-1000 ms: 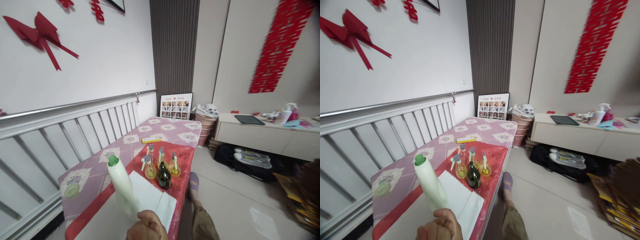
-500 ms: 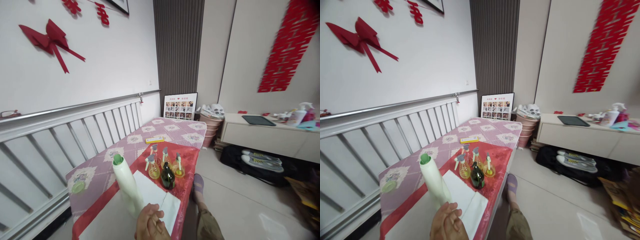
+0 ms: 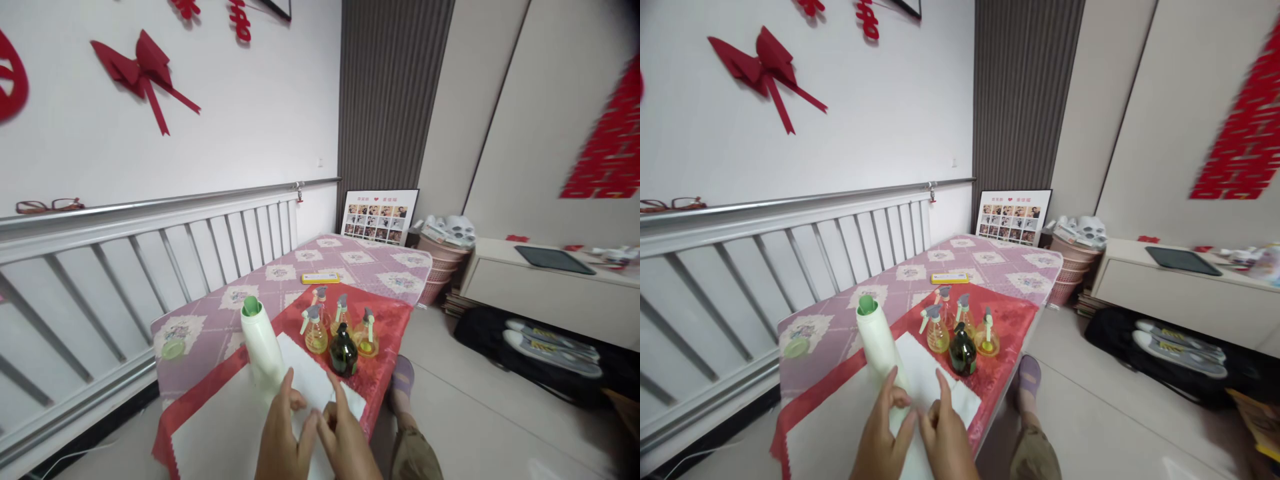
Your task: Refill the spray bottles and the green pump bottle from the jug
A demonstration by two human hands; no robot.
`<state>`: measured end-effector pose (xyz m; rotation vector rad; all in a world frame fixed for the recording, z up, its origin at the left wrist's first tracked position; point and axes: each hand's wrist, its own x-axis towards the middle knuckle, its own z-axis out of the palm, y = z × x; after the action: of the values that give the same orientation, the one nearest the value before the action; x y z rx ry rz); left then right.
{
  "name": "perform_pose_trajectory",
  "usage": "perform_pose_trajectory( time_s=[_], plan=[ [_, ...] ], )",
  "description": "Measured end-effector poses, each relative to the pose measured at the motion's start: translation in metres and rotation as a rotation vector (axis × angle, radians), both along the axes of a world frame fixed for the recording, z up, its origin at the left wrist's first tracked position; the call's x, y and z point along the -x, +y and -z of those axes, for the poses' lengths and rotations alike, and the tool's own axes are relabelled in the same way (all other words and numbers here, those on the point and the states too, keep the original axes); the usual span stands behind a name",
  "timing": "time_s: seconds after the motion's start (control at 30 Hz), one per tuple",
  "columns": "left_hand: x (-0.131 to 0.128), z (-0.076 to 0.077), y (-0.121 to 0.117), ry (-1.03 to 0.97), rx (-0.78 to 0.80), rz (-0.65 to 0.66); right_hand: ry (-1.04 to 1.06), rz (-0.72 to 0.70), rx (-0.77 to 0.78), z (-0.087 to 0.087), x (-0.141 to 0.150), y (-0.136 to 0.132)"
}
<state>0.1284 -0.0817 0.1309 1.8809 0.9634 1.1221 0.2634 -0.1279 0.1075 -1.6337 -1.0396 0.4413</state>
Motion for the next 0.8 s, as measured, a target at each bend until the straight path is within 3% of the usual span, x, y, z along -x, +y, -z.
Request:
perform_pose_trajectory(
  time_s=[0.07, 0.27, 0.37, 0.43, 0.5, 0.6, 0.73, 0.8],
  plan=[
    [0.003, -0.020, 0.013, 0.191, -0.018, 0.073, -0.140, 0.006, 0.047, -0.013, 0.010, 0.002],
    [0.003, -0.077, 0.034, 0.497, -0.123, -0.157, -0.619, 0.153, 0.138, -0.081, -0.013, 0.014],
    [0.003, -0.090, 0.040, 0.545, -0.142, -0.210, -0.733, 0.192, 0.171, -0.098, -0.015, 0.020],
    [0.005, -0.092, 0.042, 0.529, -0.133, -0.204, -0.756, 0.207, 0.193, -0.098, -0.012, 0.022],
    [0.009, -0.086, 0.043, 0.481, -0.092, -0.171, -0.719, 0.175, 0.191, -0.087, -0.010, 0.023],
    [0.022, -0.064, 0.043, 0.383, 0.005, -0.098, -0.548, 0.049, 0.132, -0.055, -0.005, 0.025],
    [0.049, -0.016, 0.040, 0.275, 0.154, -0.055, -0.315, -0.090, 0.028, -0.005, 0.010, 0.035],
    [0.063, 0.011, 0.036, 0.261, 0.227, -0.012, -0.222, -0.119, -0.005, 0.008, 0.021, 0.045]
  ],
)
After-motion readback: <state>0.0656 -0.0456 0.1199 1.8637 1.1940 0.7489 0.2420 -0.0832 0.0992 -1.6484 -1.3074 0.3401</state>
